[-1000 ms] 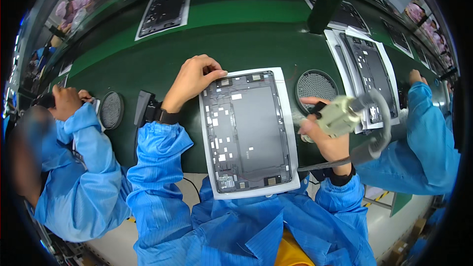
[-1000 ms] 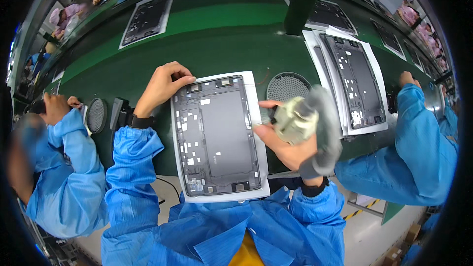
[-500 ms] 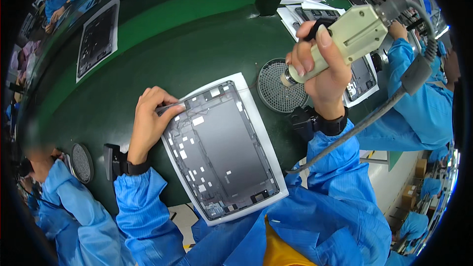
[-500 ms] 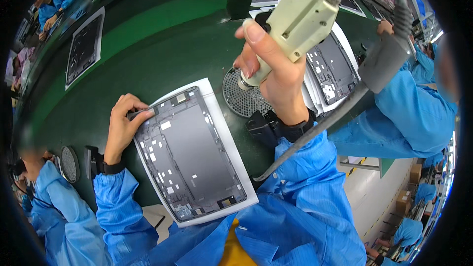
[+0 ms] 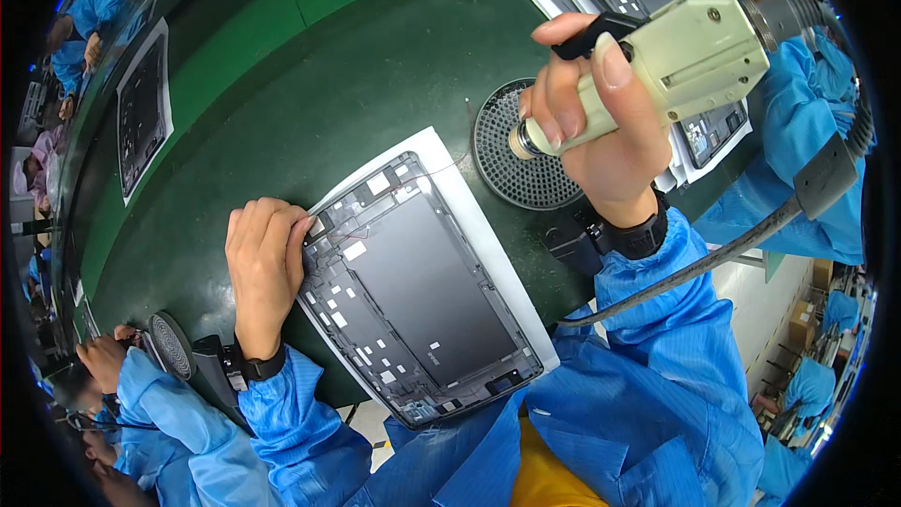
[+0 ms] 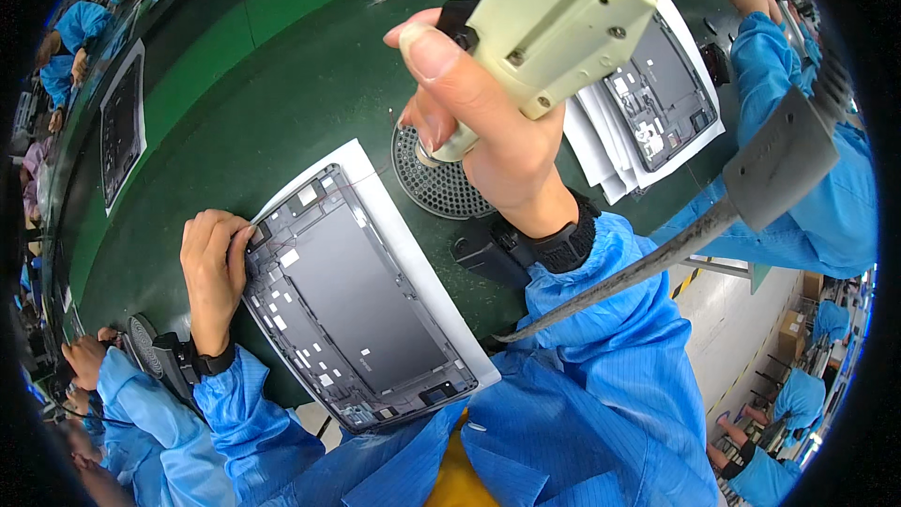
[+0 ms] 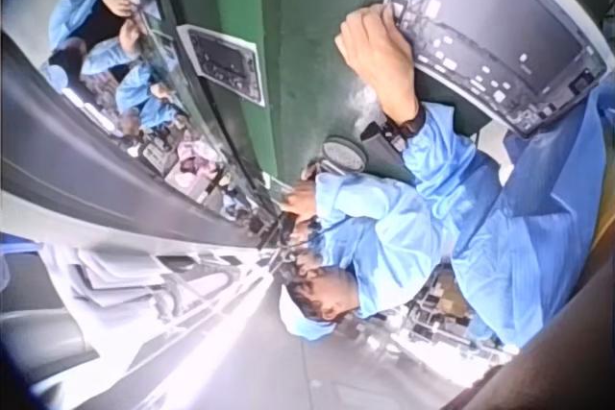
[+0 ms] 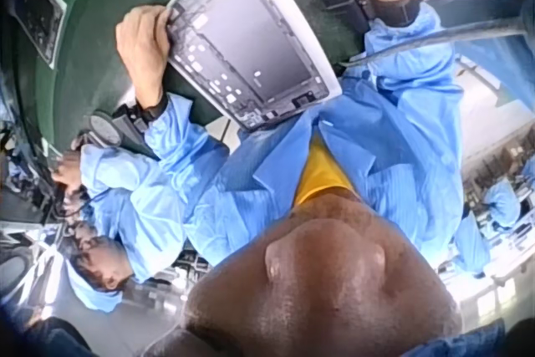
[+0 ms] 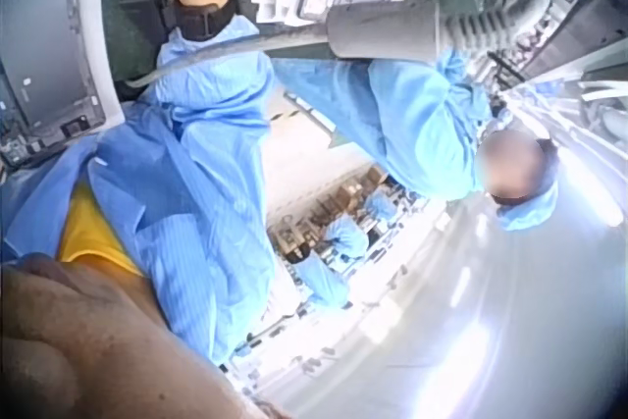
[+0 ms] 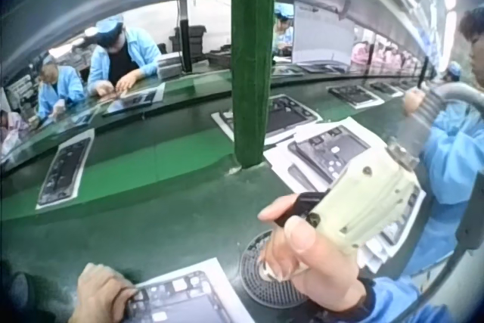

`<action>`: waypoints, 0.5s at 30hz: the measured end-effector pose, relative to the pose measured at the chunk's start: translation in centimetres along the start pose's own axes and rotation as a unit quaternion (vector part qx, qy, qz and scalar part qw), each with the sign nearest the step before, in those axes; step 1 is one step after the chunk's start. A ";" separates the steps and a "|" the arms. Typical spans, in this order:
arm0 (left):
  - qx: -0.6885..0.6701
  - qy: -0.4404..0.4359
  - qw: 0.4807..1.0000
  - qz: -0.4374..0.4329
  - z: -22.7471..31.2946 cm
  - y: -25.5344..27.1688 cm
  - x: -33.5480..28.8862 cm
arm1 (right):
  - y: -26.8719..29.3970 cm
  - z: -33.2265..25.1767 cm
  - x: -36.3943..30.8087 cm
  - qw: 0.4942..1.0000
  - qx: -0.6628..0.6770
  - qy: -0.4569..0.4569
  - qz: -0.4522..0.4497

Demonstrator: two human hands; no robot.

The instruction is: Assembling electronic components into tablet chassis on a factory line using tools.

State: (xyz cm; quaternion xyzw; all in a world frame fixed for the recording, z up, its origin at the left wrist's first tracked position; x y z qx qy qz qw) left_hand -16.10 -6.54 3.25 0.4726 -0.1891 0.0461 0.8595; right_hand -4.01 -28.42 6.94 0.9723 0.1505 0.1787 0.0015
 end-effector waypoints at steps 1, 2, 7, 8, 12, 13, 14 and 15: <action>-0.003 -0.009 1.000 0.003 0.0 0.0 0.0 | 0.0 0.1 0.0 1.000 0.000 -0.003 0.001; -0.007 -0.019 1.000 0.006 -0.1 0.0 -0.1 | 0.0 0.1 0.0 1.000 -0.007 0.002 0.000; -0.077 0.023 0.997 -0.011 -1.6 0.3 -0.9 | -0.3 0.2 0.0 0.999 -0.048 -0.009 -0.012; -0.080 0.033 0.996 0.009 -1.9 0.7 -1.0 | -0.3 0.2 0.0 0.999 -0.051 -0.012 -0.011; -0.101 0.059 0.993 0.018 -2.5 1.3 -1.3 | -0.2 0.5 0.0 0.999 -0.051 -0.014 -0.001; -0.115 0.067 0.991 0.011 -2.7 1.3 -1.3 | -0.4 0.6 0.0 0.999 -0.050 -0.014 -0.005; -0.116 0.067 0.991 0.004 -2.8 1.2 -1.4 | -0.5 0.6 -0.1 0.999 -0.049 -0.009 -0.005; -0.116 0.069 0.991 0.005 -2.8 1.2 -1.3 | -0.5 0.6 0.0 0.999 -0.049 -0.004 -0.005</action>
Point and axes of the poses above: each hand's wrist, its own x-axis towards the middle knuckle, its own y-axis out of the back of the hand, z = x × y, the point moved 9 cm from there along x, towards the middle knuckle, and after that the axes turned 14 degrees about -x, right-handed, at the moved point
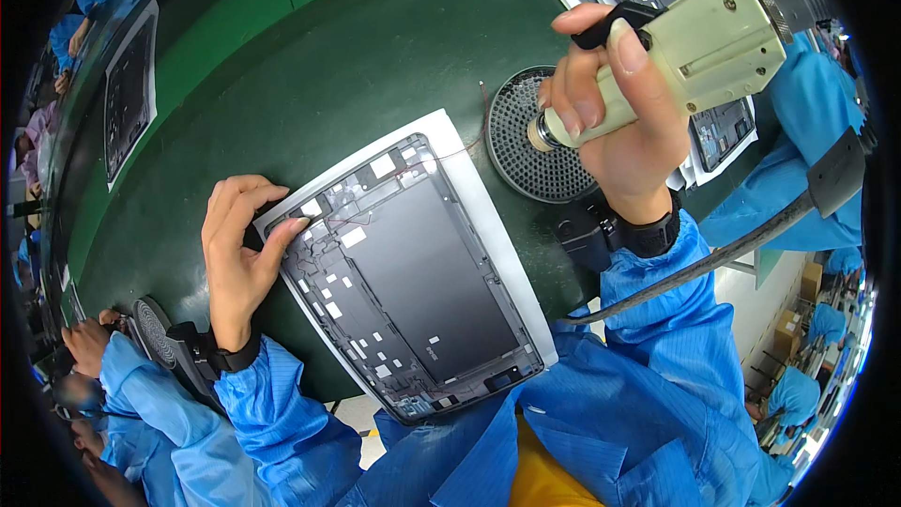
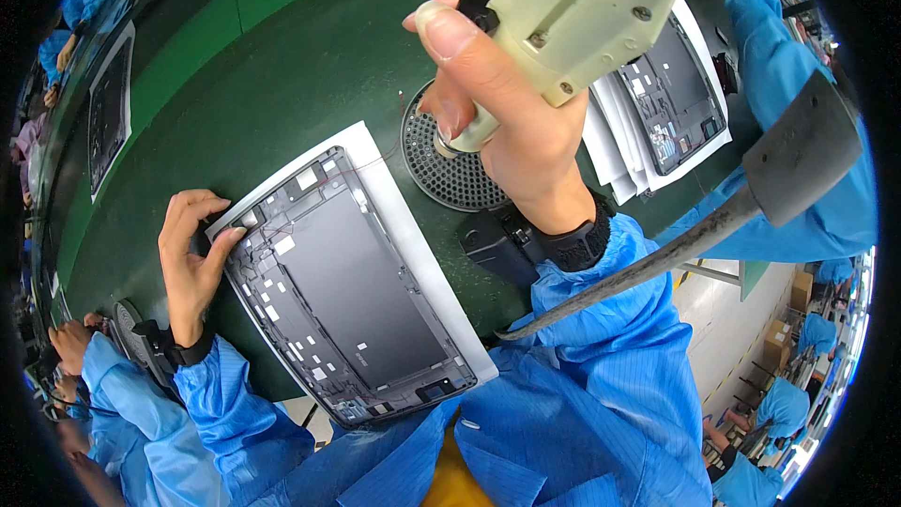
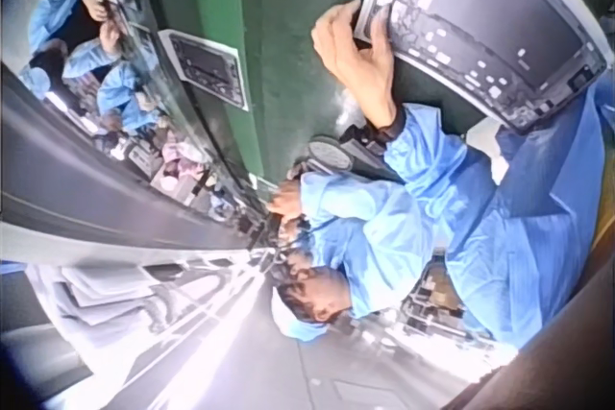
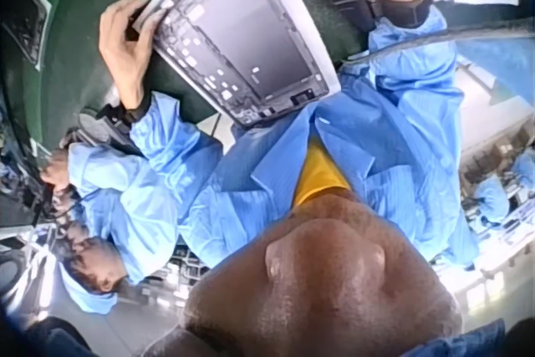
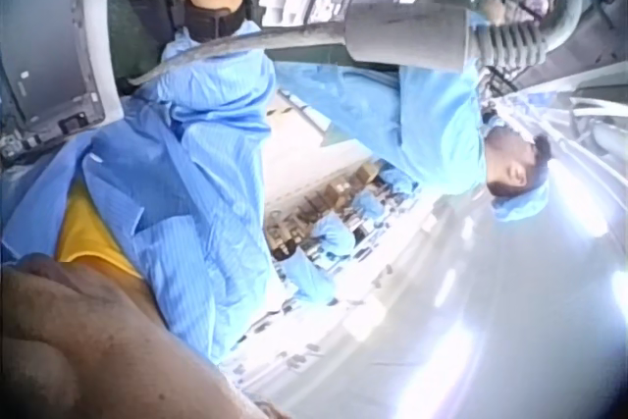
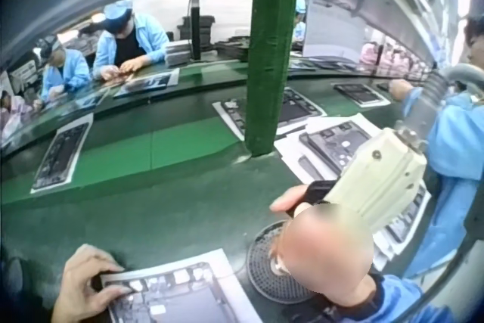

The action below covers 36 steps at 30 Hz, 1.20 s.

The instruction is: Assembling electronic components into tablet chassis on a factory line using tools.

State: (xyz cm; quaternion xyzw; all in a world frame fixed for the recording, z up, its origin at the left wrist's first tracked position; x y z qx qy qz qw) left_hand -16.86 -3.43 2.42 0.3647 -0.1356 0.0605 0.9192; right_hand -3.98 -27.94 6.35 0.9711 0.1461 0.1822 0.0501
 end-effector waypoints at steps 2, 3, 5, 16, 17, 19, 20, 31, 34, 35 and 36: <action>-0.024 -0.004 1.000 0.005 0.2 0.0 0.1 | 0.0 0.0 0.0 1.000 -0.001 -0.003 -0.001; -0.025 -0.002 1.000 0.007 0.2 0.1 0.2 | 0.1 0.1 0.0 1.000 -0.003 -0.007 0.000; -0.005 -0.008 1.000 -0.022 0.2 -0.3 0.1 | 0.1 0.3 0.0 1.000 0.010 -0.010 -0.010; -0.084 0.028 0.996 -0.025 -1.5 -0.3 -0.2 | -0.6 0.3 -0.1 0.989 0.138 -0.002 -0.047; -0.081 0.047 0.995 -0.025 -2.0 -0.1 -0.5 | -0.6 0.0 -0.2 0.982 0.178 0.010 -0.063; -0.083 0.070 0.994 -0.009 -2.2 0.0 -0.7 | 0.2 -1.2 -0.4 0.970 0.224 0.051 -0.085; -0.081 0.081 0.993 -0.010 -2.3 -0.1 -0.8 | 0.2 -1.9 -0.4 0.964 0.241 0.060 -0.094; -0.103 0.072 0.992 0.017 -2.7 0.1 -1.8 | -13.6 -6.1 -0.6 0.961 0.171 0.063 -0.207; -0.104 0.042 0.993 0.039 -2.4 0.4 -2.1 | -16.0 -5.1 -0.6 0.968 0.201 0.021 -0.148; -0.106 0.043 0.992 0.044 -2.5 0.5 -2.1 | -16.5 -4.8 -0.6 0.965 0.216 0.017 -0.148; -0.109 0.038 0.992 0.044 -2.4 0.5 -2.0 | -16.8 -4.6 -0.6 0.965 0.213 0.017 -0.151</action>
Point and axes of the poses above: each hand's wrist, its own x-axis towards the middle knuckle, its own y-axis out of the back of the hand, z = x × y, the point moved 9 cm from there along x, towards the middle knuckle, and after that the axes turned 14 degrees about -x, right-handed, at the moved point
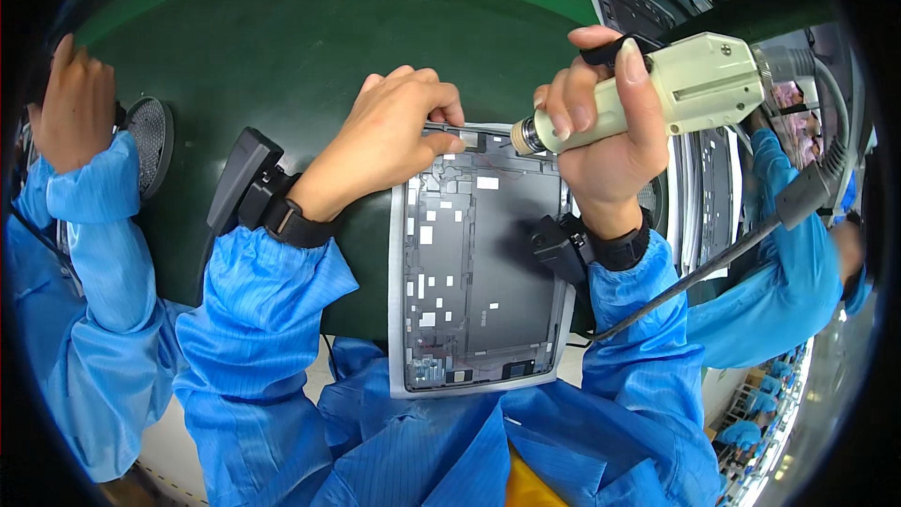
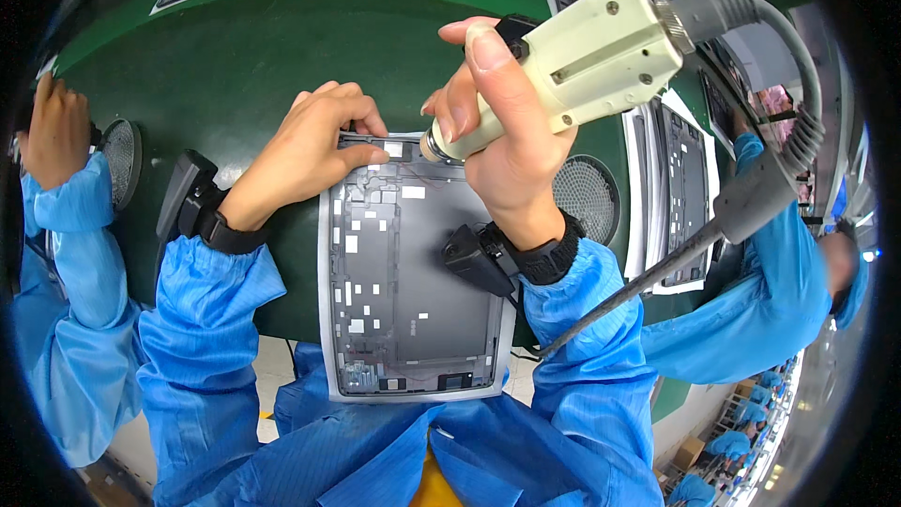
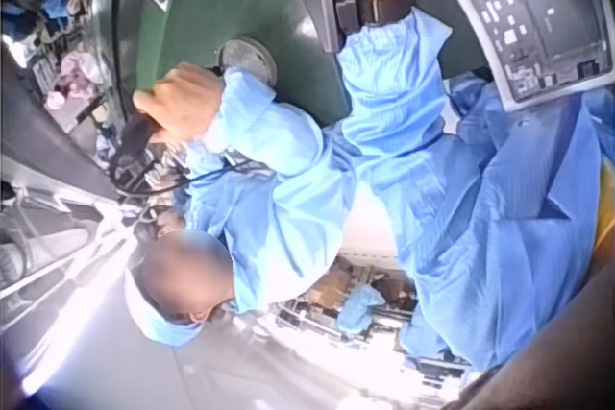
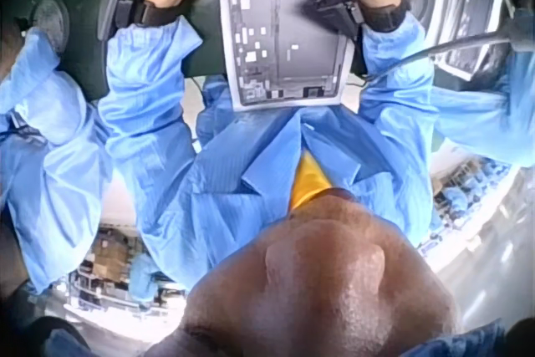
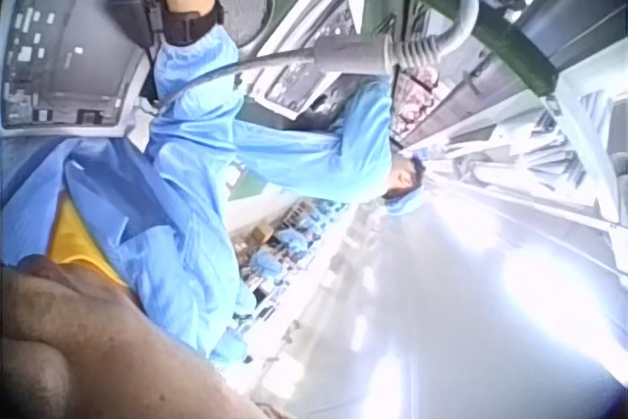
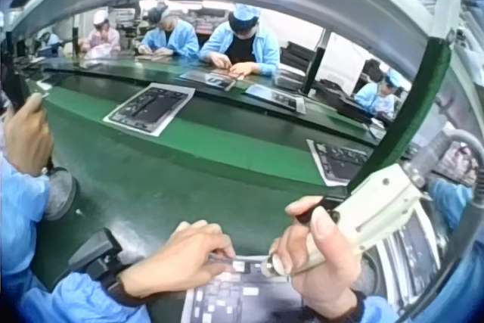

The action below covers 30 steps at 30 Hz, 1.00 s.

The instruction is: Assembling electronic components into tablet chassis on a factory line using tools.

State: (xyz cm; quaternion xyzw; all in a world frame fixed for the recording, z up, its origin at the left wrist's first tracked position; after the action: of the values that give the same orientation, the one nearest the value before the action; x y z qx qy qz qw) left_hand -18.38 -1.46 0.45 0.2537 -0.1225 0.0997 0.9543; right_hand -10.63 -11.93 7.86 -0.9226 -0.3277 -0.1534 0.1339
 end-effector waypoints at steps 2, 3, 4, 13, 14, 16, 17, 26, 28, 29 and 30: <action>-0.004 -0.002 1.000 0.002 0.0 0.1 0.1 | -0.2 0.7 0.2 1.000 -0.008 -0.008 -0.002; -0.004 -0.004 1.000 0.001 0.0 0.1 0.1 | -0.2 0.9 0.3 1.000 -0.013 -0.002 -0.001; -0.003 -0.006 1.000 -0.001 0.1 0.0 0.1 | -0.3 1.1 0.3 1.000 -0.013 -0.004 -0.002; 0.000 -0.007 1.000 0.004 0.0 0.0 0.1 | -0.4 2.4 0.6 1.000 -0.026 -0.016 0.001; -0.001 -0.006 1.000 0.003 -0.1 -0.1 0.2 | -0.3 2.4 0.7 0.999 -0.029 -0.013 -0.003; 0.005 -0.006 1.000 0.005 -0.2 -0.1 0.1 | -0.5 2.5 0.6 0.999 -0.031 -0.012 -0.009; 0.005 -0.004 1.000 0.005 -0.2 0.0 0.0 | -0.5 2.6 0.6 0.999 -0.028 -0.016 -0.008; 0.014 -0.016 1.000 0.009 -0.3 -0.1 0.1 | -0.9 3.0 0.2 0.996 -0.069 -0.039 -0.027; 0.013 -0.013 1.000 0.006 -0.2 0.0 0.1 | -1.3 3.1 0.0 0.991 -0.115 -0.054 -0.036; 0.015 -0.013 1.000 0.003 -0.1 0.0 0.0 | -1.7 3.0 0.1 0.989 -0.133 -0.048 -0.049; 0.003 -0.004 1.000 0.002 -0.2 0.1 0.1 | -2.0 3.0 0.2 0.986 -0.152 -0.040 -0.060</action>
State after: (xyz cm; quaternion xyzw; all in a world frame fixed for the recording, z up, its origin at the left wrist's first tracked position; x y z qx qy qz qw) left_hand -18.29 -1.28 0.31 0.2571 -0.1267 0.1007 0.9527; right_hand -11.17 -9.26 5.53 -0.9164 -0.3600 -0.1721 -0.0308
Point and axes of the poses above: each hand's wrist, its own x-axis towards the middle knuckle, its own y-axis out of the back of the hand, z = x × y, the point moved 9 cm from there along x, towards the middle knuckle, and after that the axes turned 14 degrees about -x, right-handed, at the moved point
